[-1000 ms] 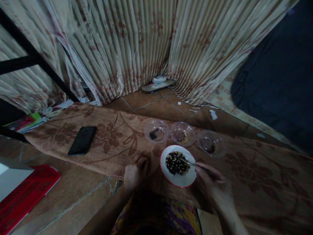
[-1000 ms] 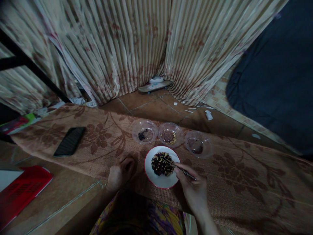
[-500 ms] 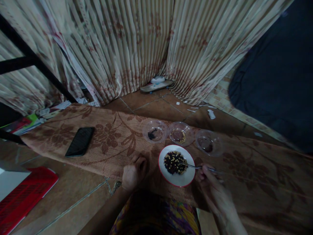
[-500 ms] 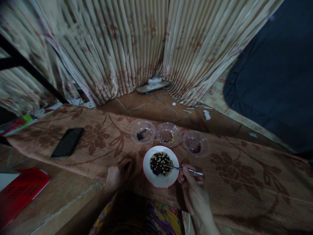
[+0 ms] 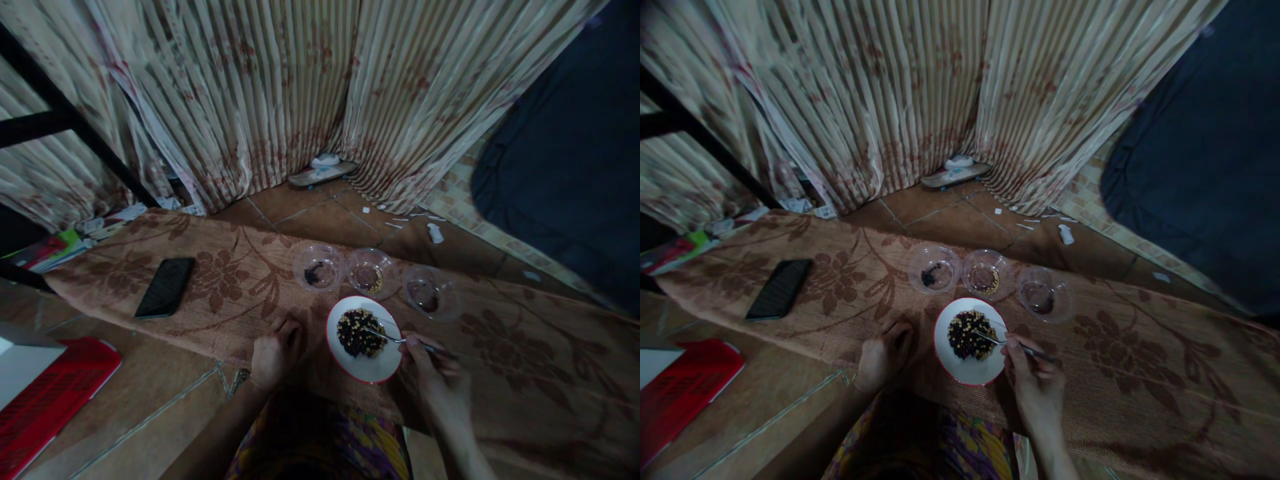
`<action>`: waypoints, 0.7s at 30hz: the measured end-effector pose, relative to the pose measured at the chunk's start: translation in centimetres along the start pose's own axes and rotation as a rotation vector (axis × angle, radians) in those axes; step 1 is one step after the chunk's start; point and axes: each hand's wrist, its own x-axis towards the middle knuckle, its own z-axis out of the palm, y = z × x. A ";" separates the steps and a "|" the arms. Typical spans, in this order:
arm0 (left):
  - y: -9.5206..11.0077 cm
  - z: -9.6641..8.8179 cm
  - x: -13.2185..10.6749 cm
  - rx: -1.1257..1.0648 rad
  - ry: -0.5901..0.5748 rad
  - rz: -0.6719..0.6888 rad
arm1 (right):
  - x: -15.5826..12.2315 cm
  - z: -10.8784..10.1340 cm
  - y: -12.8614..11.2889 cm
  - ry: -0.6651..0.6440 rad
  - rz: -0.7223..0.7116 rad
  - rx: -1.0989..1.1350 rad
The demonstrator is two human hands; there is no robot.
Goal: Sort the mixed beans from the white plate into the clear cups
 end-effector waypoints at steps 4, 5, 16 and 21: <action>0.1 -0.1 0.0 0.006 -0.009 0.004 | 0.6 -0.4 0.3 -0.039 -0.161 -0.146; 0.2 -0.2 0.0 0.010 -0.005 0.002 | 0.8 -0.5 0.2 -0.074 -0.234 -0.208; 0.3 -0.3 -0.1 0.005 -0.030 0.000 | -1.0 -1.3 -0.7 -0.471 -0.291 -0.323; 0.2 -0.1 0.0 0.014 -0.014 -0.008 | 0.0 -2.0 -1.1 -0.311 -0.416 -0.434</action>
